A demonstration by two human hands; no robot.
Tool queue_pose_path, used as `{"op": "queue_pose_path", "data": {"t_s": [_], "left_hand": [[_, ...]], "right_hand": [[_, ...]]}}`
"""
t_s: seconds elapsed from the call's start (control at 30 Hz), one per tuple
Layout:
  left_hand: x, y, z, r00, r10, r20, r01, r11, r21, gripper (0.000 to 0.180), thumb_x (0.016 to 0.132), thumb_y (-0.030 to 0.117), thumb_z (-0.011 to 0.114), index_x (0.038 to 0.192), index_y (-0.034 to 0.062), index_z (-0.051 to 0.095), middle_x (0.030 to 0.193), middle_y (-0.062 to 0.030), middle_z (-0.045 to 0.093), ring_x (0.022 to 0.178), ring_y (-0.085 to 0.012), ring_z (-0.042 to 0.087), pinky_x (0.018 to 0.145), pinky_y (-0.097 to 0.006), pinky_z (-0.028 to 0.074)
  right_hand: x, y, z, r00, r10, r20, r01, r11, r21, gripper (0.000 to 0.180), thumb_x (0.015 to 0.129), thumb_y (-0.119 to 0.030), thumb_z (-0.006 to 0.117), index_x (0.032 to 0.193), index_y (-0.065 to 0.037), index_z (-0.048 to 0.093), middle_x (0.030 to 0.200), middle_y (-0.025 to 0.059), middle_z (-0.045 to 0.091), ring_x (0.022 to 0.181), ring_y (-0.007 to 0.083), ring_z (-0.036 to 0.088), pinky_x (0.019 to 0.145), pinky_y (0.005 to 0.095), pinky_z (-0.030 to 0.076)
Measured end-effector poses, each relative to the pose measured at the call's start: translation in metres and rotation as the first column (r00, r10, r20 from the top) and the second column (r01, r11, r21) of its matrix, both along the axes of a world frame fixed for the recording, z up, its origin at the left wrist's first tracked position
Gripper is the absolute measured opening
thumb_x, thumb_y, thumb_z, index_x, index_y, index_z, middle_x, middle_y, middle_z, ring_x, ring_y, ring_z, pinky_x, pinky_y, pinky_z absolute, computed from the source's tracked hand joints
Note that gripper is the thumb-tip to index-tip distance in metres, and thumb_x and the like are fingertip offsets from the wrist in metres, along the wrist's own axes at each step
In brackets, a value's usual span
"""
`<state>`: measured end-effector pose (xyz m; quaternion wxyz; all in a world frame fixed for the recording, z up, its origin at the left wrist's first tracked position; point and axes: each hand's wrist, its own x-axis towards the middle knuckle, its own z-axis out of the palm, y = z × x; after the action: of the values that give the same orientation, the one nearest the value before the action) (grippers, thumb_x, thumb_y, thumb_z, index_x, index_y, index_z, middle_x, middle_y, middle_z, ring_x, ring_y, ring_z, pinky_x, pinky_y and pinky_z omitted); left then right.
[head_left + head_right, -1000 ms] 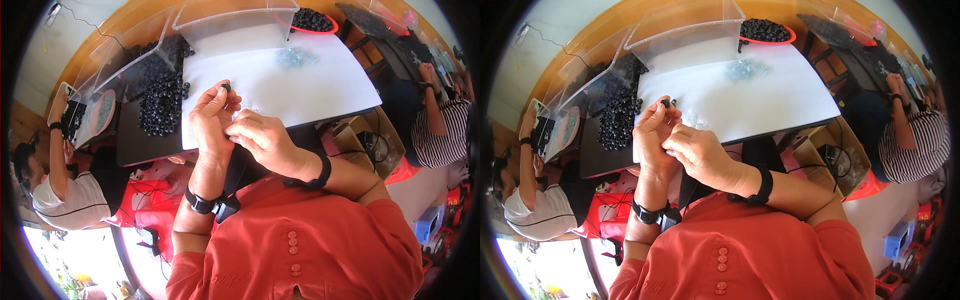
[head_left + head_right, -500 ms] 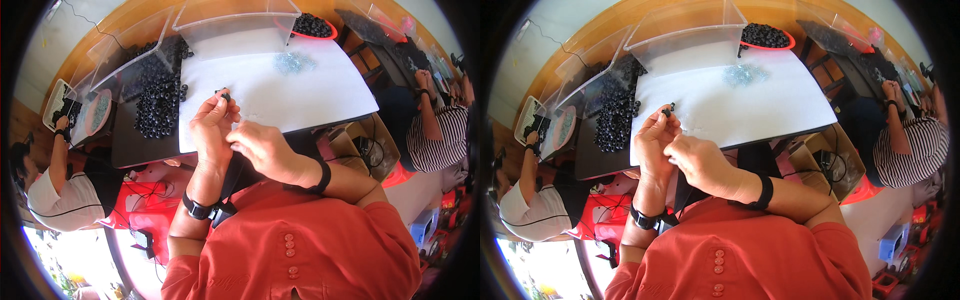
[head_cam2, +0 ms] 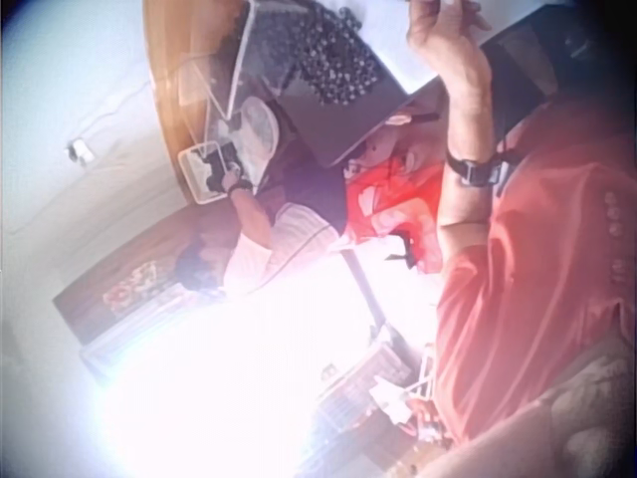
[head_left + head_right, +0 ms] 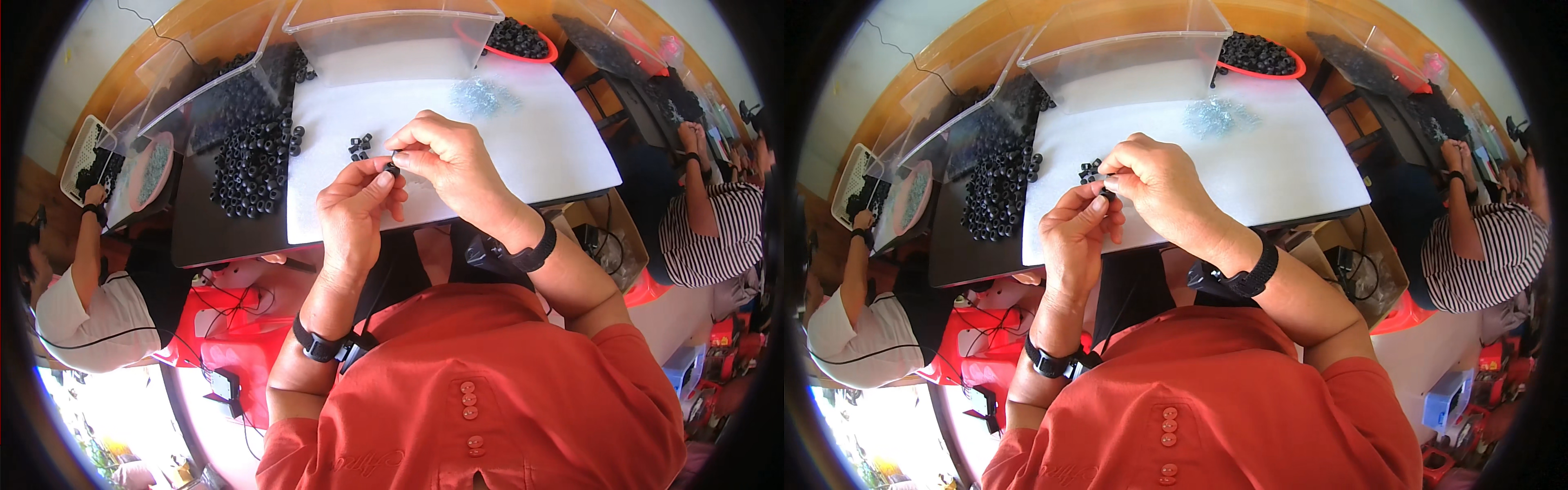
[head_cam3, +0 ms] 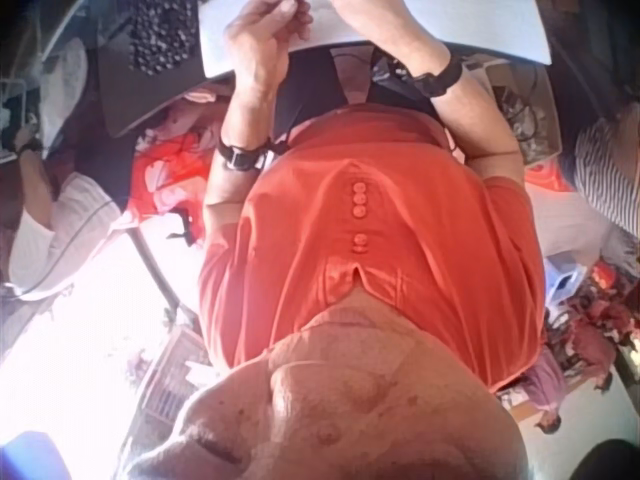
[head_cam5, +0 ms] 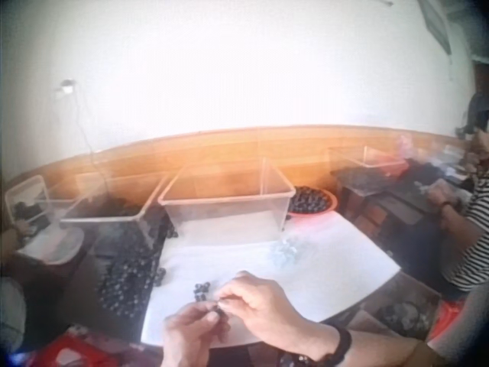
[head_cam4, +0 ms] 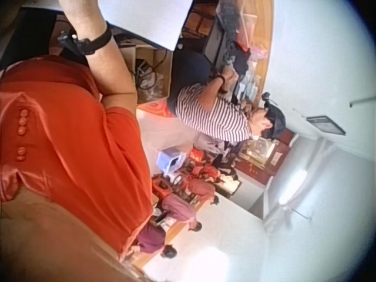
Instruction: The person picks up a black plastic piece and a small clear component, inserts the clear component into the black piece, and places the assembled unit on the table, repeating the process several times.
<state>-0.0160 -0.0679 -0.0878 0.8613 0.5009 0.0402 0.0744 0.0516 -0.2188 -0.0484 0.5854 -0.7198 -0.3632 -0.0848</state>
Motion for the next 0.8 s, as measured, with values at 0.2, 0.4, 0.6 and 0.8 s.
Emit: {"op": "queue_pose_path", "data": {"t_s": [0.2,0.4,0.6,0.8], "left_hand": [[0.000,-0.001,0.000,1.000,-0.001,0.009,0.001,1.000,-0.009,0.019,0.097,0.004,0.060,0.112,-0.0077,0.061,0.092,-0.0169,0.068,0.076,-0.0226,0.066,0.060,-0.031,0.052],[-0.002,-0.004,0.000,0.999,0.044,-0.005,-0.044,0.998,0.043,0.018,0.097,0.002,0.060,0.111,-0.0086,0.062,0.091,-0.0151,0.068,0.075,-0.0206,0.065,0.061,-0.031,0.052],[-0.003,-0.005,-0.002,0.998,0.055,0.026,-0.057,0.996,0.075,0.018,0.097,0.003,0.061,0.110,-0.0083,0.063,0.091,-0.0142,0.069,0.073,-0.0192,0.064,0.061,-0.030,0.051],[0.000,-0.004,0.006,0.999,0.033,-0.027,-0.033,0.999,0.003,0.015,0.096,0.002,0.062,0.109,-0.0062,0.064,0.094,-0.0150,0.071,0.077,-0.0171,0.066,0.061,-0.029,0.052]], "right_hand": [[-0.001,-0.001,-0.002,0.996,0.047,-0.070,-0.055,0.990,-0.130,0.008,0.090,0.003,0.065,0.097,0.003,0.068,0.093,0.0065,0.064,0.084,0.0143,0.064,0.075,0.0277,0.052],[-0.007,0.003,-0.015,0.964,0.094,-0.250,-0.078,0.994,0.072,0.005,0.088,0.001,0.067,0.094,0.002,0.067,0.087,0.0078,0.068,0.078,0.0159,0.066,0.070,0.0291,0.051],[-0.009,0.004,-0.022,0.893,0.161,-0.420,-0.086,0.978,0.192,0.008,0.093,-0.002,0.066,0.100,0.003,0.067,0.087,0.0056,0.070,0.079,0.0079,0.063,0.072,0.0255,0.052],[-0.011,0.003,-0.021,0.873,0.120,-0.473,-0.013,0.975,0.223,0.011,0.093,-0.004,0.066,0.103,0.000,0.069,0.087,0.0039,0.070,0.079,0.0081,0.064,0.067,0.0227,0.049]]}}
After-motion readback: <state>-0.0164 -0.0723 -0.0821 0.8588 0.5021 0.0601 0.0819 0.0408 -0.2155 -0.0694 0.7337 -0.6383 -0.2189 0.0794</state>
